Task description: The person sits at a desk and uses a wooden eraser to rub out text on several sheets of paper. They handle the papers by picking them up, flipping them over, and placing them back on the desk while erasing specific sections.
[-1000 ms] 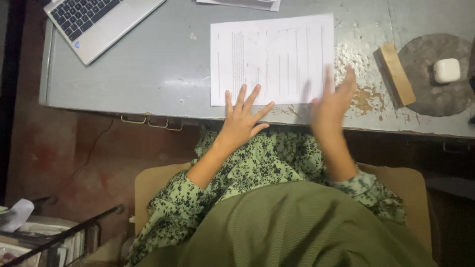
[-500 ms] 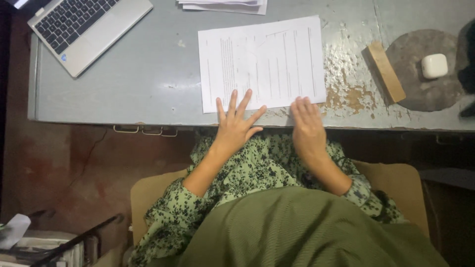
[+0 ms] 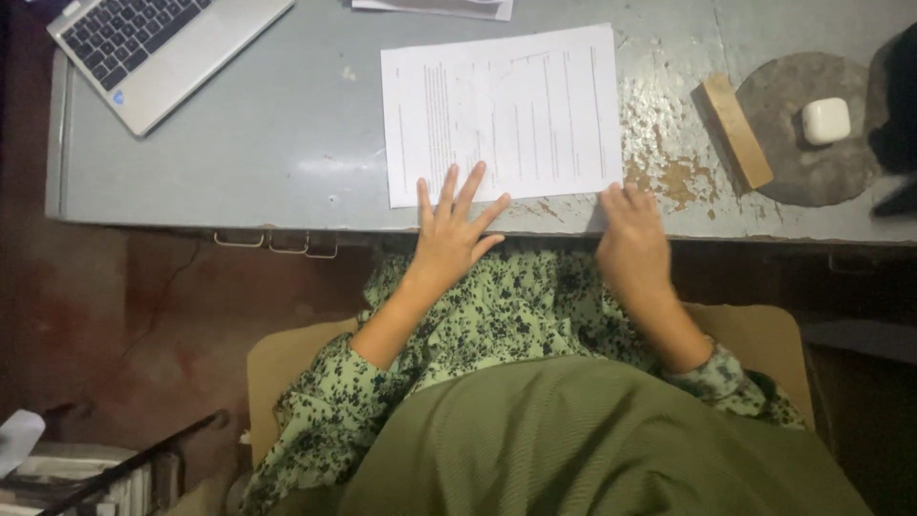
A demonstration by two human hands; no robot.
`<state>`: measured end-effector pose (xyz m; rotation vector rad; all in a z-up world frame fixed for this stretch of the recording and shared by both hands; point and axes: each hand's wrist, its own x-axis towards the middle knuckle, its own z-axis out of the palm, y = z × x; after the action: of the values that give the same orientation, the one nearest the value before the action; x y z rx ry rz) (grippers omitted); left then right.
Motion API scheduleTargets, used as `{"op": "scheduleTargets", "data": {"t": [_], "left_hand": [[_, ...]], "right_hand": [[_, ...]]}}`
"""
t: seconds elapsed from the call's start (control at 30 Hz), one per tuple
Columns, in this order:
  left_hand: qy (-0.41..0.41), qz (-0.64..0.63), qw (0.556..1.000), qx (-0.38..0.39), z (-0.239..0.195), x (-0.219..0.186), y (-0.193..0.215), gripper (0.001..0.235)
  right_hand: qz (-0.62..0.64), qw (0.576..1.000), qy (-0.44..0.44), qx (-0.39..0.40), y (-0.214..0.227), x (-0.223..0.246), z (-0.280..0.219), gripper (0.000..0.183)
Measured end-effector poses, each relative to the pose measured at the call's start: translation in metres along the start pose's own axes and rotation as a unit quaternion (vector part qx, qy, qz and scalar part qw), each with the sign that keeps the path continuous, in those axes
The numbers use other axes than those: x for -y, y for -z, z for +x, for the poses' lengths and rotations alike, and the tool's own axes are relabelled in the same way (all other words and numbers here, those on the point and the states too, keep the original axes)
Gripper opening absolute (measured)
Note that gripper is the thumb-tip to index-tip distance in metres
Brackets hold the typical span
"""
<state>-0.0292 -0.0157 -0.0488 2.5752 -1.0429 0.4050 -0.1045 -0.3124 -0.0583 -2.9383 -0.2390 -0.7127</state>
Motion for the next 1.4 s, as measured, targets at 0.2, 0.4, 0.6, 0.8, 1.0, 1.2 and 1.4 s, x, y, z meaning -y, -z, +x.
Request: {"op": "scheduleTargets", "data": {"t": [0.2,0.4,0.6,0.8,1.0,1.2,1.4], "left_hand": [[-0.018,0.042,0.996,0.074,-0.019,0.006,0.010,0.051],[0.052,-0.030,0.998,0.022,-0.027,0.069,0.049,0.020],[0.237,-0.144,0.961,-0.006,-0.013,0.086,0.055,0.024],[0.215,-0.184,0.959,-0.002,-0.011,0.100,0.056,0.034],[0.211,-0.162,0.963,0.050,-0.017,0.108,0.054,0.061],[0.227,-0.135,0.960,0.089,-0.013,0.109,0.056,0.058],[0.238,-0.078,0.968,0.001,-0.014,0.127,0.026,0.061]], "right_hand": [[-0.006,0.979,-0.201,-0.025,0.061,-0.077,0.056,0.058],[-0.053,0.993,-0.059,-0.085,0.014,-0.145,0.064,0.043],[0.144,0.989,-0.021,0.023,0.054,-0.067,0.109,0.041],[0.205,0.958,-0.038,0.196,0.091,0.037,0.155,0.046],[0.275,0.904,-0.087,0.316,0.115,0.115,0.175,0.035],[0.175,0.938,0.130,0.271,0.058,0.145,0.156,0.043],[0.234,0.935,0.092,0.250,0.069,0.155,0.203,0.032]]}}
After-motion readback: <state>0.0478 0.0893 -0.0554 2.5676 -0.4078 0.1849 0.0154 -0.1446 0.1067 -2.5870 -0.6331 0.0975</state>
